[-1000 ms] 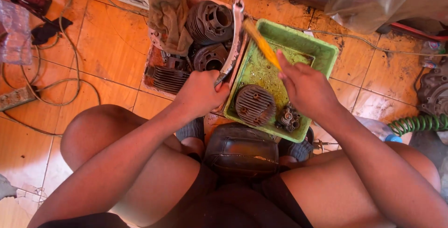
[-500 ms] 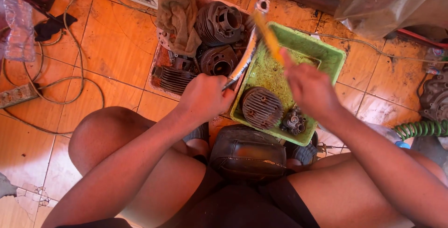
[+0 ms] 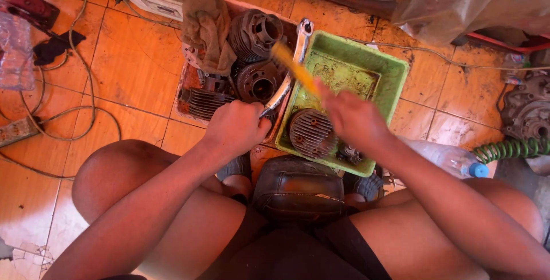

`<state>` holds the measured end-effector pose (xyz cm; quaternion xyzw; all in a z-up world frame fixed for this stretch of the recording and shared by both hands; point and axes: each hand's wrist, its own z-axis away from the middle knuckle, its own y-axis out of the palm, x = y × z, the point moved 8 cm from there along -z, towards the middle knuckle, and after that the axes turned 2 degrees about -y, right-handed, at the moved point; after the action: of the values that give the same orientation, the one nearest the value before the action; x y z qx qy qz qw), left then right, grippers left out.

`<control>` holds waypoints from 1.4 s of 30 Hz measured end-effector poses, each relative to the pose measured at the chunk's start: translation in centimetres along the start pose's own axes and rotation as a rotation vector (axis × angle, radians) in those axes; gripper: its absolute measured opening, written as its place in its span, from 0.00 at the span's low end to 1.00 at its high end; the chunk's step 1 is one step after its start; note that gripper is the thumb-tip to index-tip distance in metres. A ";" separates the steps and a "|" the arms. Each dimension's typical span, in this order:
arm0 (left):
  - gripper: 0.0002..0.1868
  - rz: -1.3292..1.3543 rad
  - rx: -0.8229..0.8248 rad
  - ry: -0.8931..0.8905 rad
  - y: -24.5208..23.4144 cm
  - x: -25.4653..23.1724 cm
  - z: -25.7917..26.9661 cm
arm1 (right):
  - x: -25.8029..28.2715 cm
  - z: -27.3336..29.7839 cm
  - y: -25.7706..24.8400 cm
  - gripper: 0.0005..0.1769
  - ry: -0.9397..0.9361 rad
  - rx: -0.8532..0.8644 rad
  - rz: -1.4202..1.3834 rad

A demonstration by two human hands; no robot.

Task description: Cleaning and inspecting motorcycle engine components using a brush, wrench, and cleaning liquid

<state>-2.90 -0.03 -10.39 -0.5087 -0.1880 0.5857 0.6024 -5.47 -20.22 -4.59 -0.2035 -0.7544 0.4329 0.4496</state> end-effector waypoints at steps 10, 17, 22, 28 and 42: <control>0.15 0.088 0.019 0.030 3.3 0.7 1.5 | -13.0 10.1 -7.5 0.18 0.567 -0.085 0.264; 0.19 -0.045 0.137 -0.044 3.6 -1.6 2.0 | -16.3 22.6 -8.6 0.30 0.971 0.109 0.483; 0.22 0.003 0.240 -0.015 3.8 -5.6 2.2 | -16.1 28.6 -8.0 0.35 1.000 0.120 0.586; 0.24 0.036 0.302 0.037 4.2 -9.6 1.9 | -17.2 32.1 -6.3 0.29 1.086 0.058 0.335; 0.25 0.037 0.179 -0.029 3.8 -7.3 1.5 | -22.7 25.3 -6.6 0.21 0.947 -0.098 0.365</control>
<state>-7.87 -6.73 -10.21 -0.4477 -0.1341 0.6184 0.6318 -14.89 -51.49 -16.07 -0.5268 -0.4394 0.3288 0.6491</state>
